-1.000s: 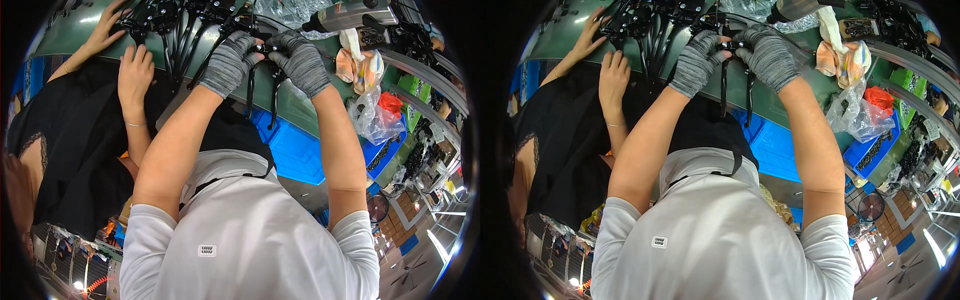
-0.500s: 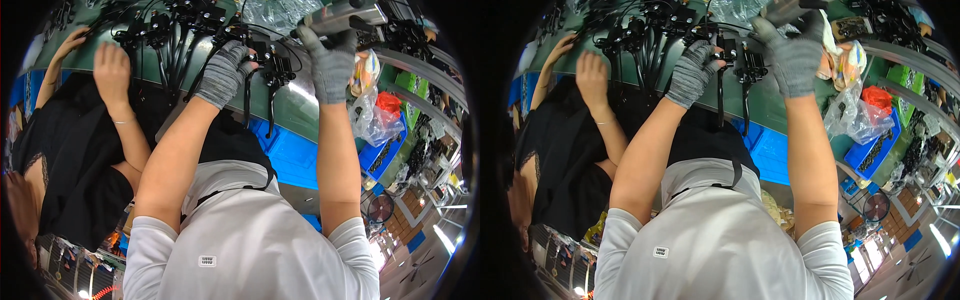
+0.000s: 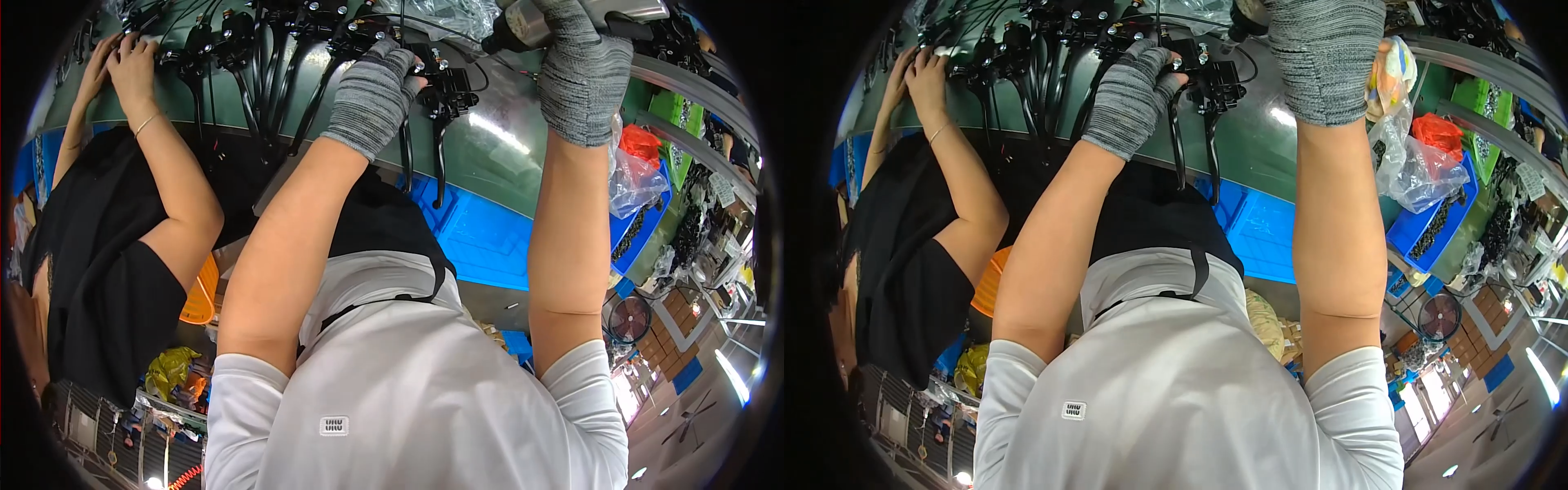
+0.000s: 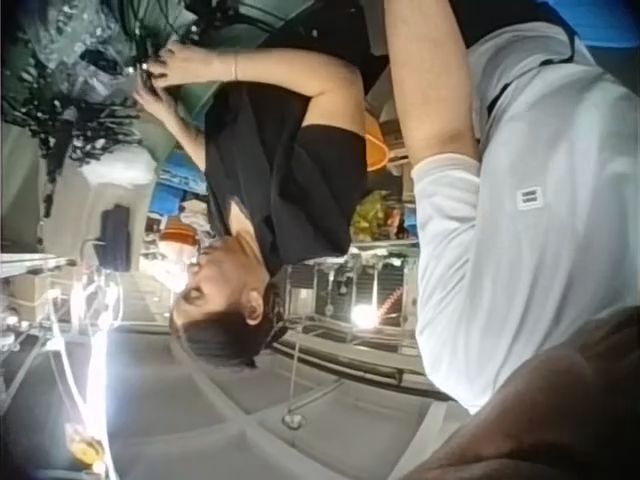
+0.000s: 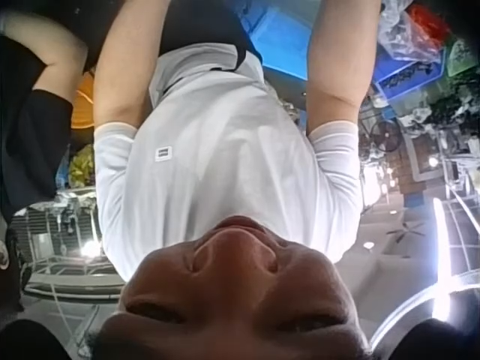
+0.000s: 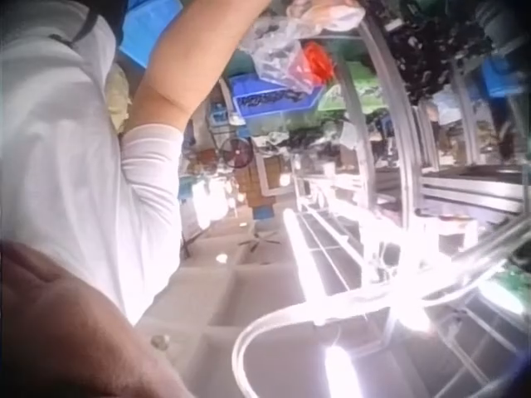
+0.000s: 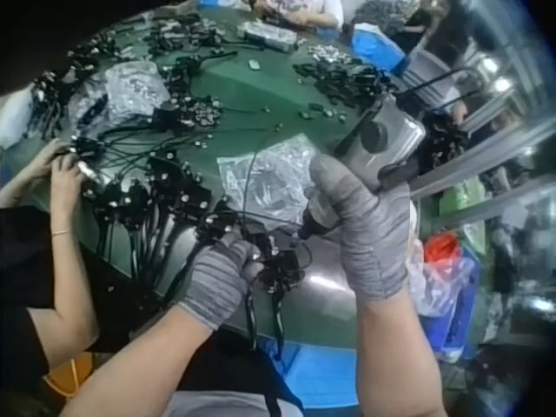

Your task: Assembling and inspecting small metal components at a workbench in a factory setting.

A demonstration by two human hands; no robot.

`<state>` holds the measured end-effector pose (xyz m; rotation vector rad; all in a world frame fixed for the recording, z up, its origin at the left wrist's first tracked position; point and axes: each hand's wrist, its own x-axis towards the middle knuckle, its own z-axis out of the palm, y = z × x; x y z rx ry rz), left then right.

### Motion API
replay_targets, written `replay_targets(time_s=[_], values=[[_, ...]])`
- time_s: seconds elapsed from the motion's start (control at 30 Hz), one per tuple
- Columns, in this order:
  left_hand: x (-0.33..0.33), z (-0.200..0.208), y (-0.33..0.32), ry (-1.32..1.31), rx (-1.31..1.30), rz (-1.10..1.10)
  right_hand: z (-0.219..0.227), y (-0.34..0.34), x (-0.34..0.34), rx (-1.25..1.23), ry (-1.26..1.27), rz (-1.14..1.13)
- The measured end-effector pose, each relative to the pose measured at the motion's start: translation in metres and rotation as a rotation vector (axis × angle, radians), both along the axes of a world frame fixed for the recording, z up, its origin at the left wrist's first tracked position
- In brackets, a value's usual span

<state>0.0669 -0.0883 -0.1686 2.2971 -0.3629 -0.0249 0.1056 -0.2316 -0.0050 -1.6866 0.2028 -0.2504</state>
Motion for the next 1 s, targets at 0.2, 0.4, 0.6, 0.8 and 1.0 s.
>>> replay_targets(time_s=[0.2, 0.4, 0.6, 0.8, 1.0], values=[[-0.001, 0.002, -0.001, 0.025, -0.003, 0.009, -0.004, 0.012, -0.004, 0.197, -0.062, -0.032], [-0.002, -0.001, -0.001, 0.002, -0.014, 0.021, -0.021, 0.011, 0.004, 0.101, -0.079, -0.015], [-0.003, -0.003, 0.0, -0.013, -0.012, 0.03, -0.025, 0.013, 0.005, 0.1, -0.082, 0.018], [-0.002, -0.006, -0.002, -0.034, -0.002, 0.021, -0.036, 0.009, 0.007, 0.045, -0.136, 0.025], [-0.005, -0.007, -0.003, -0.002, -0.028, 0.04, -0.03, 0.009, 0.0, 0.01, -0.079, 0.028]])
